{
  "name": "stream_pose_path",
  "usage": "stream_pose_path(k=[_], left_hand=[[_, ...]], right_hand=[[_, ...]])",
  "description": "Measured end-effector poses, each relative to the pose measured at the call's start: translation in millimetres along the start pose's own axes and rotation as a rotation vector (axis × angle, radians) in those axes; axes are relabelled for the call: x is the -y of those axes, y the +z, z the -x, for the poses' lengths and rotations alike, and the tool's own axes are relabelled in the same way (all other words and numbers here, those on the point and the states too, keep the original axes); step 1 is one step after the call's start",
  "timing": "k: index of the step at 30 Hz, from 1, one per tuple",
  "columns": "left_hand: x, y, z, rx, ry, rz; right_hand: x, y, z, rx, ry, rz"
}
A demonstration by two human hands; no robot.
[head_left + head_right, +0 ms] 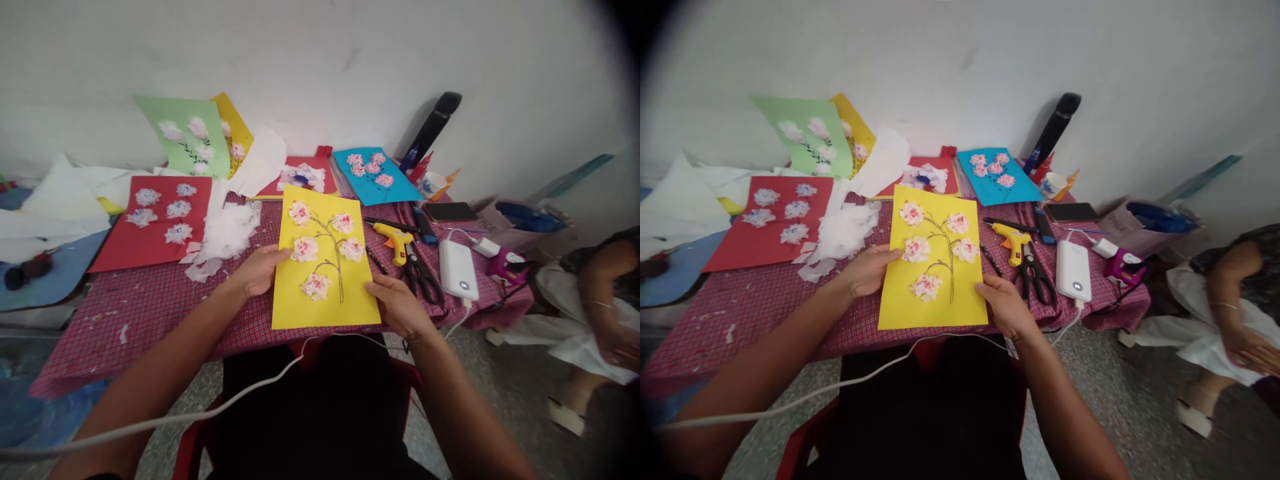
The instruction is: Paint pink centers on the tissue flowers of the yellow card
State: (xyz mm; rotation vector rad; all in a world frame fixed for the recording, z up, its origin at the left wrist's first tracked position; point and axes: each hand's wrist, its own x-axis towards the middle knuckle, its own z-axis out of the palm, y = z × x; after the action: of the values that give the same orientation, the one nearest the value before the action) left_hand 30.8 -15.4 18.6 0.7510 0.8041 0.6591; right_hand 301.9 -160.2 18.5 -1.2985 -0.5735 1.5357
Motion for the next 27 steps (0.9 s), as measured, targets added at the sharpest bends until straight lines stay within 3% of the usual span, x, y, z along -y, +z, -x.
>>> stream_pose_path(k=[4, 10, 19, 27], left_hand=[[2.4, 6.0, 11.0, -0.059, -0.024, 0.043], [7.6, 10.6, 19.8, 0.003, -0.05, 0.105], [13.8, 3.3, 21.0, 0.1, -0.107, 0.096], [15.2, 1.8, 22.3, 0.124, -0.147, 0.094]], right_hand=[[-2.4, -1.5, -2.5, -0.03, -0.017, -0.002], [-3.1, -5.4, -2.7, -0.05, -0.026, -0.023], [-6.1, -6.4, -2.6, -0.068, -0.036, -0.012], [-8.3, -9.8, -5.6, -0.093, -0.033, -0.007]])
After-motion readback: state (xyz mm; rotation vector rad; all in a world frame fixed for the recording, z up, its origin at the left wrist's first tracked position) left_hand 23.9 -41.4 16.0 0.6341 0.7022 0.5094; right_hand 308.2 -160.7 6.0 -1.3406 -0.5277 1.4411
